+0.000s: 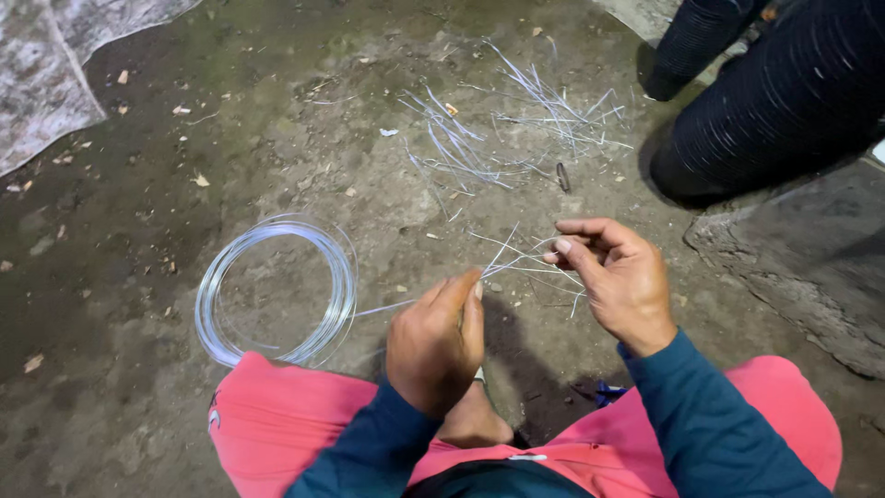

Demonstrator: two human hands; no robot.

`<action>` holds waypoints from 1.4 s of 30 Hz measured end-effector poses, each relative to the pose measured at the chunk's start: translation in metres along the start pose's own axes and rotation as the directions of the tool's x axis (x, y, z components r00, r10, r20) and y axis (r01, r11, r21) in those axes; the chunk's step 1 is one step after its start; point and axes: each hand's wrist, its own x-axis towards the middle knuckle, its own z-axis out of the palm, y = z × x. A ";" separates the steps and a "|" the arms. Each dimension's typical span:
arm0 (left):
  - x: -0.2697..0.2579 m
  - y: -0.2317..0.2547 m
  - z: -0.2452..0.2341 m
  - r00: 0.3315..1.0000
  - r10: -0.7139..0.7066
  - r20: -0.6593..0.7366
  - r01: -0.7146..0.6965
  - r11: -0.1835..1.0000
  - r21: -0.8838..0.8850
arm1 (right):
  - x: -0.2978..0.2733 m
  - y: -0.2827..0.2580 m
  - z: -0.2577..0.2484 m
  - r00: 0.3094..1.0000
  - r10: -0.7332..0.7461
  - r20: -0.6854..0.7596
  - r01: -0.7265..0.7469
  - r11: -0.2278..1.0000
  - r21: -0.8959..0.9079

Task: The person sits on the ground and uses pliers to cut a long coil of thin metal wire into short segments. They repeatedly pull wire from the coil, cut it, and drop the pieces onto the floor.

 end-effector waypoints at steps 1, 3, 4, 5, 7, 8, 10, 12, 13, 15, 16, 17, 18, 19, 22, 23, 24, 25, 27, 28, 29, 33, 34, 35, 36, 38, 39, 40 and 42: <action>0.000 0.003 0.007 1.000 -0.020 -0.005 0.020 0.999 -0.042 | 0.000 0.003 -0.004 1.000 0.004 -0.015 -0.004 1.000 0.012; 0.001 0.006 0.018 0.999 -0.037 0.026 0.038 0.998 -0.044 | 0.001 0.009 -0.011 0.999 0.025 -0.024 -0.024 0.999 0.046; 0.000 0.007 0.022 0.998 -0.047 0.040 0.048 0.998 -0.044 | 0.001 0.011 -0.014 0.999 0.035 -0.028 -0.033 0.997 0.063; 0.001 0.007 0.025 0.997 -0.050 0.052 0.052 0.998 -0.037 | 0.002 0.012 -0.015 0.999 0.032 -0.032 -0.030 0.998 0.062; 0.001 0.006 0.029 0.996 -0.058 0.074 0.060 0.998 -0.023 | 0.003 0.013 -0.017 0.999 0.028 -0.039 -0.026 0.998 0.059; 0.000 0.007 0.030 0.994 -0.062 0.086 0.065 0.997 -0.032 | 0.003 0.014 -0.018 0.998 0.037 -0.047 -0.034 0.998 0.060; 0.001 0.008 0.034 0.992 -0.069 0.105 0.075 0.996 -0.052 | 0.004 0.014 -0.017 0.997 0.051 -0.063 -0.047 0.997 0.059; -0.001 0.009 0.037 0.983 -0.114 0.141 0.119 0.993 -0.026 | 0.002 0.014 -0.016 0.997 0.037 -0.068 -0.033 0.998 0.054; -0.002 0.008 0.038 0.978 -0.137 0.155 0.141 0.990 -0.011 | 0.003 0.013 -0.015 0.997 0.029 -0.067 -0.025 0.998 0.051; -0.001 0.004 0.040 0.977 -0.138 0.161 0.136 0.990 0.027 | 0.001 0.012 -0.012 0.997 0.030 -0.071 -0.027 0.999 0.033; -0.002 0.002 0.040 0.976 -0.140 0.164 0.135 0.990 0.046 | -0.001 0.011 -0.011 0.997 0.031 -0.073 -0.030 0.999 0.024; -0.001 -0.001 0.040 0.983 -0.126 0.137 0.122 0.992 0.033 | -0.002 0.010 -0.009 0.996 0.030 -0.078 -0.031 0.999 -0.017; -0.001 -0.004 0.040 0.988 -0.111 0.110 0.110 0.994 0.020 | -0.003 0.009 -0.007 0.996 0.028 -0.084 -0.032 0.998 -0.057; 0.000 -0.006 0.041 0.992 -0.096 0.083 0.096 0.995 0.007 | -0.005 0.008 -0.006 0.995 0.025 -0.091 -0.034 0.995 -0.098; 0.002 -0.011 0.043 0.996 -0.087 0.035 0.088 0.996 -0.025 | -0.010 0.008 -0.003 0.996 0.000 -0.086 -0.012 0.991 -0.131; 0.002 -0.011 0.043 0.991 -0.120 0.053 0.120 0.993 -0.006 | -0.012 0.009 -0.003 0.997 -0.010 -0.071 0.002 0.993 -0.115; 0.002 -0.011 0.044 0.986 -0.153 0.072 0.153 0.988 0.013 | -0.012 0.010 -0.003 0.998 -0.021 -0.055 0.015 0.995 -0.099; 0.002 -0.011 0.045 0.978 -0.186 0.091 0.184 0.982 0.032 | -0.013 0.012 -0.003 0.999 -0.031 -0.042 0.028 0.996 -0.082; 0.004 -0.011 0.046 0.984 -0.164 0.070 0.164 0.987 0.003 | -0.015 0.015 -0.005 0.999 -0.039 -0.002 0.039 0.999 0.035; 0.005 -0.011 0.046 0.987 -0.151 0.059 0.152 0.988 -0.012 | -0.015 0.016 -0.006 0.999 -0.046 0.017 0.044 0.995 0.093; 0.006 -0.011 0.046 0.991 -0.120 0.064 0.120 0.993 0.001 | -0.015 0.018 -0.006 0.999 -0.041 0.014 0.039 0.996 0.081; 0.009 -0.010 0.049 0.998 -0.025 0.052 0.027 0.999 -0.019 | -0.016 0.025 -0.008 1.000 -0.001 0.000 0.001 0.993 0.120; 0.010 -0.010 0.050 0.999 -0.008 0.038 0.010 0.999 -0.042 | -0.016 0.026 -0.009 1.000 0.011 -0.003 -0.010 0.988 0.151; 0.010 -0.009 0.051 0.999 -0.005 0.038 0.006 0.999 -0.034 | -0.017 0.028 -0.009 1.000 -0.005 -0.004 0.005 0.984 0.180; 0.009 -0.009 0.051 0.999 -0.001 0.037 0.002 1.000 -0.027 | -0.016 0.030 -0.008 1.000 -0.021 -0.005 0.021 0.978 0.208; 0.009 -0.007 0.052 1.000 0.017 0.016 -0.017 1.000 -0.006 | -0.017 0.032 -0.008 0.999 -0.040 -0.015 0.043 0.962 0.270; 0.009 -0.006 0.053 0.999 0.036 -0.006 -0.036 0.999 0.008 | -0.016 0.032 -0.007 0.999 -0.048 -0.025 0.053 0.951 0.304; 0.009 -0.005 0.054 0.998 0.055 -0.028 -0.054 0.998 0.023 | -0.016 0.033 -0.007 0.998 -0.055 -0.035 0.064 0.939 0.337; 0.007 -0.004 0.054 0.996 0.076 -0.043 -0.074 0.996 0.045 | -0.016 0.032 -0.007 0.998 0.068 0.012 -0.069 0.966 0.250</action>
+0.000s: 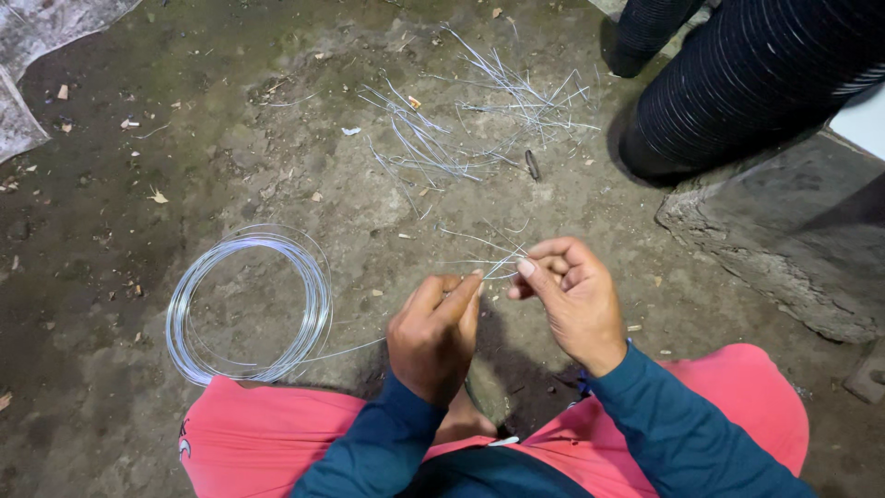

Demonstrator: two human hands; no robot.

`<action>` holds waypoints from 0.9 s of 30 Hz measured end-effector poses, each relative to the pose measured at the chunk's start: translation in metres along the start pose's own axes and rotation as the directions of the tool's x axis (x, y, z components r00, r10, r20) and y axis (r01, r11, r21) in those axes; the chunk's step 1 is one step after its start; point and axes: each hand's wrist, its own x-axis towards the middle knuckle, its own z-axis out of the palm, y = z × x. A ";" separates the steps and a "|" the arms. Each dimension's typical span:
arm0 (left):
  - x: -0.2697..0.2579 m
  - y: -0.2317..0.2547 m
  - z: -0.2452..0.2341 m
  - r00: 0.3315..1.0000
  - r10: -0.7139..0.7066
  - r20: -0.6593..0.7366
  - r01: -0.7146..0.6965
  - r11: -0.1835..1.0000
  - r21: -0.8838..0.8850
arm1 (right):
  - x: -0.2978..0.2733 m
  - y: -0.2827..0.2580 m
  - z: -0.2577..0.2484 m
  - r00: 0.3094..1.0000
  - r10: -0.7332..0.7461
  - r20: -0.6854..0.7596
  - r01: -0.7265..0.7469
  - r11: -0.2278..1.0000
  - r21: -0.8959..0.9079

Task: The person sits on the ground and uses pliers to cut a long coil of thin metal wire into short segments. They repeatedly pull wire from the coil, cut it, and drop the pieces onto the floor.

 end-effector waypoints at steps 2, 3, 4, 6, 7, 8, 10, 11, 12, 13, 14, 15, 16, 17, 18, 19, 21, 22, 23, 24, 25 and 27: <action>-0.001 0.001 0.001 1.000 0.007 -0.008 -0.007 1.000 0.008 | 0.000 -0.001 0.000 0.995 0.102 0.007 -0.102 0.995 -0.017; -0.003 0.002 0.002 1.000 0.002 -0.006 -0.002 1.000 0.005 | 0.000 -0.001 -0.001 0.990 0.141 0.010 -0.141 0.990 0.012; -0.004 0.002 0.002 1.000 -0.003 -0.004 0.003 1.000 0.002 | 0.000 -0.001 -0.001 0.984 0.179 0.015 -0.180 0.983 0.041; -0.006 0.004 0.002 1.000 -0.008 0.008 0.008 1.000 0.002 | 0.002 0.000 -0.002 0.981 0.192 0.033 -0.194 0.979 0.062; -0.006 0.005 0.002 1.000 -0.013 0.016 0.012 1.000 0.002 | 0.002 0.001 -0.002 0.979 0.201 0.042 -0.204 0.976 0.072; -0.007 0.005 0.002 0.999 -0.011 0.030 0.011 1.000 0.010 | 0.002 0.002 -0.002 0.980 0.192 0.045 -0.196 0.977 0.081; -0.006 0.007 -0.001 0.998 -0.007 0.057 0.005 1.000 0.026 | 0.004 0.005 -0.002 0.984 0.172 0.053 -0.176 0.979 0.098; -0.005 0.008 -0.001 0.998 -0.011 0.062 0.009 0.999 0.035 | 0.004 0.005 -0.003 0.981 0.187 0.048 -0.191 0.977 0.092; -0.004 0.009 -0.002 0.998 -0.016 0.068 0.013 0.999 0.044 | 0.005 0.006 -0.003 0.979 0.201 0.044 -0.205 0.975 0.087; -0.003 0.010 -0.003 0.997 -0.022 0.074 0.018 0.998 0.054 | 0.006 0.006 -0.004 0.975 0.218 0.039 -0.220 0.972 0.081; -0.002 0.010 -0.004 0.999 0.027 0.043 -0.031 0.994 0.102 | 0.006 0.007 -0.004 0.974 0.222 0.044 -0.226 0.969 0.100; -0.001 0.009 -0.005 0.997 0.076 0.014 -0.077 0.985 0.152 | 0.005 0.007 -0.005 0.973 0.227 0.048 -0.231 0.966 0.118; -0.001 0.009 -0.006 0.992 0.126 -0.011 -0.122 0.972 0.202 | 0.005 0.007 -0.005 0.971 0.231 0.052 -0.236 0.962 0.137; -0.001 0.009 -0.006 0.996 0.092 -0.004 -0.090 0.987 0.134 | 0.005 0.007 -0.006 0.970 0.236 0.059 -0.242 0.958 0.156; -0.002 0.008 -0.005 0.998 0.057 0.007 -0.058 0.996 0.065 | 0.004 0.007 -0.006 0.968 0.241 0.066 -0.248 0.953 0.175; -0.003 0.008 -0.005 1.000 0.022 0.018 -0.022 1.000 -0.001 | 0.004 0.007 -0.006 0.966 0.246 0.074 -0.256 0.947 0.194; -0.007 0.008 -0.004 0.997 -0.054 0.052 0.056 0.998 -0.035 | 0.003 0.006 -0.007 0.963 0.257 0.083 -0.269 0.938 0.218; -0.009 0.008 -0.004 0.993 -0.091 0.069 0.095 0.994 -0.051 | 0.004 0.006 -0.007 0.961 0.262 0.088 -0.275 0.934 0.229; -0.011 0.007 -0.003 0.994 -0.088 0.070 0.091 0.995 -0.049 | 0.003 0.006 -0.008 0.962 0.256 0.094 -0.271 0.934 0.233; -0.012 0.007 -0.003 0.994 -0.084 0.072 0.088 0.995 -0.048 | 0.002 0.006 -0.008 0.963 0.251 0.099 -0.268 0.934 0.237; -0.012 0.006 -0.002 0.994 -0.081 0.072 0.085 0.995 -0.045 | 0.002 0.006 -0.008 0.964 0.246 0.105 -0.265 0.934 0.240; -0.012 0.006 -0.003 0.996 -0.053 0.065 0.056 0.998 -0.031 | 0.002 0.007 -0.009 0.964 0.242 0.106 -0.261 0.938 0.229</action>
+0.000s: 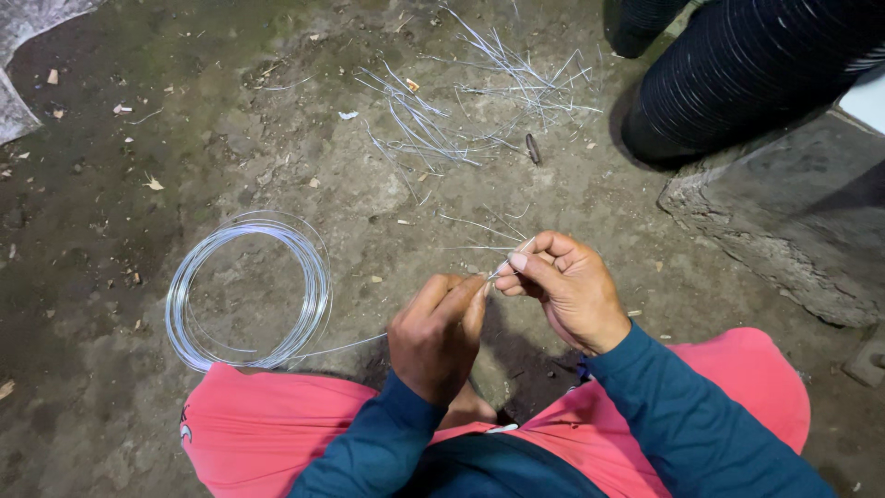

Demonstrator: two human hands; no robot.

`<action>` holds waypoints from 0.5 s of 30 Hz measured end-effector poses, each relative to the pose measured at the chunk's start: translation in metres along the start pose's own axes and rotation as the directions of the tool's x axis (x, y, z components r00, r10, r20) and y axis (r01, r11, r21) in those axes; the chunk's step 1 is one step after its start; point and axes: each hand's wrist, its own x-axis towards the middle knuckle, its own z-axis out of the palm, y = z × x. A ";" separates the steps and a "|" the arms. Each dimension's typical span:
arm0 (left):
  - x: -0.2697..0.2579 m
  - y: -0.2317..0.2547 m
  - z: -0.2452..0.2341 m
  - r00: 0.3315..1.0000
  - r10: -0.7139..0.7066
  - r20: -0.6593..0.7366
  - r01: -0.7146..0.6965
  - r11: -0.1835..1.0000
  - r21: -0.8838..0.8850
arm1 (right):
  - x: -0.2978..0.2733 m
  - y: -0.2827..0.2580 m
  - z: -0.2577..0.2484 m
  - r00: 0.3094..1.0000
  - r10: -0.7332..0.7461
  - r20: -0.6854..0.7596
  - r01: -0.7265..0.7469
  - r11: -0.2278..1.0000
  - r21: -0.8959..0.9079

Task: The person sits on the ground and uses pliers to cut a long coil of thin metal wire into short segments. They repeatedly pull wire from the coil, cut it, and drop the pieces onto the floor.

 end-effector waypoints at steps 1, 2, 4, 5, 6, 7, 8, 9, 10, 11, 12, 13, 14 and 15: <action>0.001 0.000 -0.001 1.000 0.015 -0.004 -0.015 1.000 0.008 | 0.000 0.000 0.000 1.000 -0.003 0.002 0.003 1.000 -0.006; 0.001 0.001 -0.001 1.000 0.013 0.001 -0.013 1.000 0.003 | 0.000 0.001 0.000 1.000 -0.001 0.001 0.001 1.000 -0.001; 0.004 0.003 -0.003 1.000 0.012 0.008 -0.012 1.000 -0.009 | 0.000 0.001 0.000 1.000 0.000 0.000 0.000 1.000 0.008; 0.005 0.004 -0.004 1.000 0.018 -0.001 -0.018 1.000 0.007 | -0.001 0.000 0.000 0.999 -0.032 0.000 0.032 0.999 -0.003; 0.007 0.005 -0.006 1.000 0.024 -0.010 -0.023 0.999 0.024 | -0.001 -0.001 0.000 0.998 -0.063 0.002 0.063 0.998 -0.014; 0.009 0.006 -0.007 0.999 0.030 -0.019 -0.029 0.999 0.041 | -0.002 -0.002 0.000 0.995 -0.095 0.004 0.095 0.995 -0.025; 0.011 0.006 -0.010 0.995 0.069 -0.066 -0.063 0.995 0.077 | -0.002 -0.003 0.000 0.989 -0.146 -0.003 0.146 0.987 -0.070; 0.012 0.005 -0.013 0.988 0.109 -0.111 -0.096 0.989 0.115 | -0.003 -0.004 0.000 0.980 -0.198 -0.008 0.196 0.974 -0.116; 0.014 0.004 -0.014 0.976 0.153 -0.154 -0.129 0.980 0.152 | -0.003 -0.006 0.000 0.968 -0.251 -0.013 0.246 0.956 -0.162; 0.015 0.003 -0.015 0.981 0.129 -0.148 -0.106 0.983 0.151 | -0.003 -0.008 -0.001 0.962 -0.271 -0.016 0.266 0.954 -0.138; 0.014 0.003 -0.016 0.985 0.102 -0.142 -0.080 0.985 0.150 | -0.004 -0.008 0.000 0.958 -0.288 -0.021 0.283 0.952 -0.113; 0.012 0.002 -0.017 0.988 0.075 -0.135 -0.055 0.987 0.150 | -0.004 -0.008 0.000 0.952 -0.304 -0.025 0.301 0.950 -0.089; 0.009 0.001 -0.016 0.994 0.032 -0.104 -0.018 0.992 0.125 | -0.005 -0.008 0.000 0.952 -0.306 -0.027 0.303 0.949 -0.085; 0.005 0.001 -0.015 0.997 -0.012 -0.073 0.019 0.995 0.101 | -0.006 -0.007 0.000 0.951 -0.308 -0.028 0.305 0.949 -0.081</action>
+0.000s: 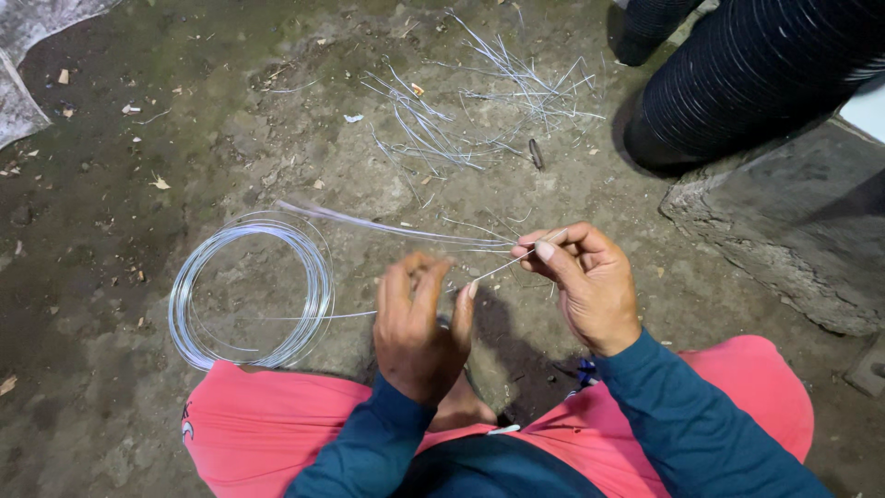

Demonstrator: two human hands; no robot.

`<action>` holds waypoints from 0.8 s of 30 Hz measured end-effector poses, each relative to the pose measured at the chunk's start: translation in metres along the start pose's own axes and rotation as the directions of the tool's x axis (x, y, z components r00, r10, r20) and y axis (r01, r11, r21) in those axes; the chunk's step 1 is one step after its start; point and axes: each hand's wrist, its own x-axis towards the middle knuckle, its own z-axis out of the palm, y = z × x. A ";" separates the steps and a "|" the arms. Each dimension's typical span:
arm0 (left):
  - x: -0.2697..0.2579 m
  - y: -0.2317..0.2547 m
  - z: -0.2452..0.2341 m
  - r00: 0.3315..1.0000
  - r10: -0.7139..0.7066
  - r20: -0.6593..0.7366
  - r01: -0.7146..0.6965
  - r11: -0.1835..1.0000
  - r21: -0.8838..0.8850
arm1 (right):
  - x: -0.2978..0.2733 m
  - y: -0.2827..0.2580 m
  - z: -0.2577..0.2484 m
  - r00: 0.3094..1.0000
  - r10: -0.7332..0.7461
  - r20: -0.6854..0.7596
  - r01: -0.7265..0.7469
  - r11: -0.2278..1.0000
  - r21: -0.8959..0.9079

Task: The person sits on the ground and uses pliers to cut a long coil of thin metal wire into short segments. They repeatedly pull wire from the coil, cut it, and drop the pieces onto the floor.

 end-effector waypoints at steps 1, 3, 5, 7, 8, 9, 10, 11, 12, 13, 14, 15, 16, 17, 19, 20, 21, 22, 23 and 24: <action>-0.002 -0.001 0.001 0.999 -0.038 0.036 0.039 0.999 -0.020 | 0.000 0.000 0.000 1.000 -0.003 -0.001 0.003 1.000 0.004; -0.007 -0.001 0.006 0.956 -0.217 0.197 0.239 0.966 -0.095 | -0.001 0.001 0.001 1.000 0.001 0.031 -0.001 1.000 0.010; -0.011 -0.001 0.013 0.883 -0.347 0.315 0.431 0.864 -0.259 | -0.003 0.001 0.003 0.998 0.006 0.068 -0.006 1.000 0.002; -0.009 -0.004 0.022 0.813 -0.422 0.401 0.580 0.642 -0.501 | -0.006 0.001 0.005 0.994 0.012 0.110 -0.010 1.000 -0.019; -0.007 -0.007 0.027 0.749 -0.475 0.461 0.658 0.455 -0.600 | -0.009 0.001 0.007 0.989 -0.002 0.151 0.008 0.999 -0.046; -0.002 -0.010 0.033 0.683 -0.505 0.529 0.701 0.246 -0.670 | -0.011 0.000 0.009 0.981 -0.017 0.191 0.031 0.997 -0.072; 0.000 -0.013 0.038 0.615 -0.513 0.600 0.709 0.025 -0.705 | -0.012 0.000 0.011 0.972 -0.032 0.232 0.056 0.994 -0.097; 0.000 -0.015 0.041 0.622 -0.525 0.582 0.678 -0.012 -0.735 | -0.014 0.000 0.012 0.976 -0.020 0.216 0.045 0.993 -0.108; -0.001 -0.016 0.045 0.627 -0.537 0.564 0.645 -0.048 -0.763 | -0.015 0.001 0.014 0.980 -0.009 0.200 0.033 0.992 -0.119; -0.002 -0.017 0.048 0.632 -0.548 0.548 0.611 -0.083 -0.788 | -0.017 0.003 0.016 0.983 0.001 0.182 0.023 0.991 -0.130; -0.002 -0.018 0.051 0.680 -0.543 0.492 0.580 -0.011 -0.814 | -0.017 0.004 0.017 0.985 0.012 0.170 0.011 0.991 -0.135; -0.001 -0.019 0.054 0.726 -0.530 0.438 0.547 0.059 -0.835 | -0.018 0.006 0.017 0.988 0.021 0.156 0.001 0.990 -0.140; -0.002 -0.019 0.057 0.769 -0.512 0.382 0.509 0.128 -0.851 | -0.018 0.008 0.017 0.990 0.031 0.141 -0.010 0.989 -0.145; -0.004 -0.018 0.057 0.794 -0.499 0.346 0.494 0.200 -0.846 | -0.018 0.010 0.016 0.989 0.057 0.137 -0.037 0.989 -0.147; -0.010 -0.014 0.056 0.843 -0.463 0.274 0.454 0.339 -0.824 | -0.018 0.013 0.015 0.986 0.108 0.131 -0.088 0.985 -0.151; -0.012 -0.012 0.055 0.850 -0.449 0.275 0.469 0.406 -0.785 | -0.018 0.015 0.015 0.987 0.097 0.129 -0.074 0.983 -0.170; -0.014 -0.009 0.055 0.855 -0.438 0.278 0.482 0.470 -0.740 | -0.017 0.017 0.016 0.988 0.089 0.128 -0.064 0.980 -0.189; -0.015 -0.006 0.054 0.859 -0.427 0.282 0.491 0.532 -0.690 | -0.017 0.018 0.017 0.988 0.082 0.127 -0.054 0.977 -0.207; -0.015 -0.005 0.053 0.896 -0.378 0.232 0.431 0.616 -0.659 | -0.017 0.018 0.017 0.992 0.061 0.107 -0.030 0.964 -0.266; -0.015 -0.005 0.051 0.928 -0.322 0.186 0.365 0.694 -0.621 | -0.017 0.019 0.019 0.995 0.038 0.087 -0.008 0.946 -0.324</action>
